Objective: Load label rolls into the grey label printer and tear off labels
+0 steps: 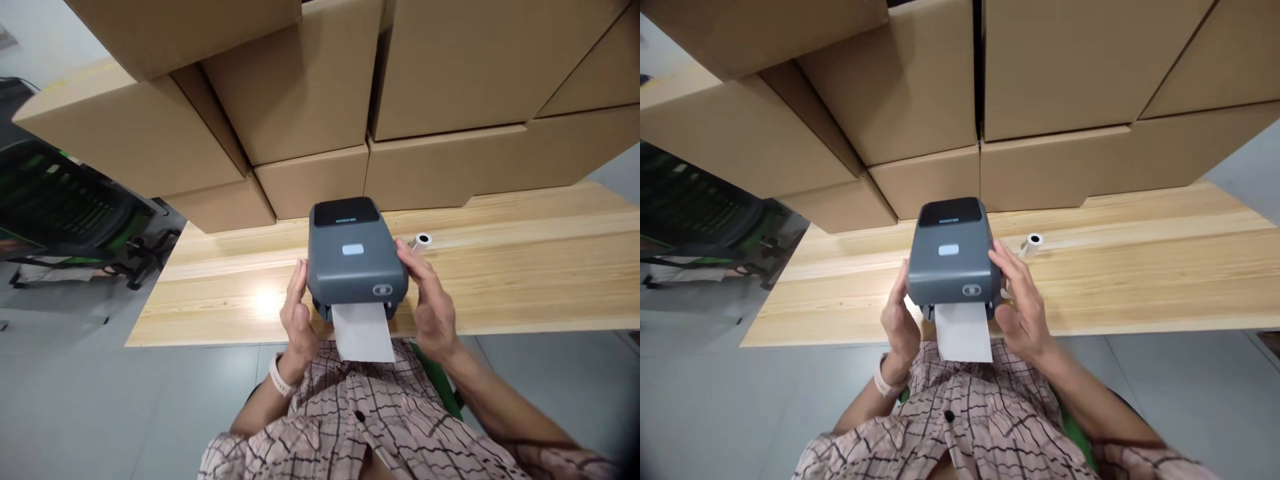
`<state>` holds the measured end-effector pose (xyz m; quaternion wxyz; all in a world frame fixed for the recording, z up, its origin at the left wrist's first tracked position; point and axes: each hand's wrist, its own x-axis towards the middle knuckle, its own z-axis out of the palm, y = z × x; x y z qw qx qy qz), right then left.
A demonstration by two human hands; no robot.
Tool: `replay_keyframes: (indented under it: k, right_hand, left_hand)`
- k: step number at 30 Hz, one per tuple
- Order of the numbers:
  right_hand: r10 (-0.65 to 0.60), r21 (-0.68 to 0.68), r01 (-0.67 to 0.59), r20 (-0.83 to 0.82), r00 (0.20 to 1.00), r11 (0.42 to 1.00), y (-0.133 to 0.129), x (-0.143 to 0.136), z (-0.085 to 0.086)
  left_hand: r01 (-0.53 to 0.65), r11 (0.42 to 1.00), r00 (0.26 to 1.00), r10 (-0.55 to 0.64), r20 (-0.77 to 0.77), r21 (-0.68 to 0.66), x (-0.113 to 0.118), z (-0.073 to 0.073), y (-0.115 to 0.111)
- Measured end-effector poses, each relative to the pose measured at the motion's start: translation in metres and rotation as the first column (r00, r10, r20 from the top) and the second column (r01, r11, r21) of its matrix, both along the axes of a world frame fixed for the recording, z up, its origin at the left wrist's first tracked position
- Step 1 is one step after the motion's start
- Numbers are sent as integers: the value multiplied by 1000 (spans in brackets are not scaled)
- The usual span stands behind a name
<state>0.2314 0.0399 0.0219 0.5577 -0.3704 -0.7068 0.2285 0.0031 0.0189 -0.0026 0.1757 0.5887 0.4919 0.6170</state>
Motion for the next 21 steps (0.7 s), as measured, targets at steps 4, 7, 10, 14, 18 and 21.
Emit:
replay_keyframes:
  k: [4,7,10,14,18,21]
  right_hand:
    - [-20,174,-15,194,981,985,59,7,43]
    - [-102,291,34,220,970,956,109,2,70]
    - [-144,315,73,208,967,946,149,-4,88]
    - [-123,252,57,252,960,966,193,-4,99]
    - [-132,188,78,295,946,979,228,-3,103]
    - [-210,257,140,268,940,956,227,-7,109]
  left_hand:
    - [-9,993,1000,7,11,120,-22,35,63]
    - [51,999,993,-51,103,0,-34,44,108]
    - [186,947,981,-163,108,-263,-39,39,124]
    - [322,808,936,-350,38,-493,-43,32,111]
    - [325,756,912,-409,-22,-568,-42,33,101]
    - [287,759,925,-378,-37,-584,-38,35,101]
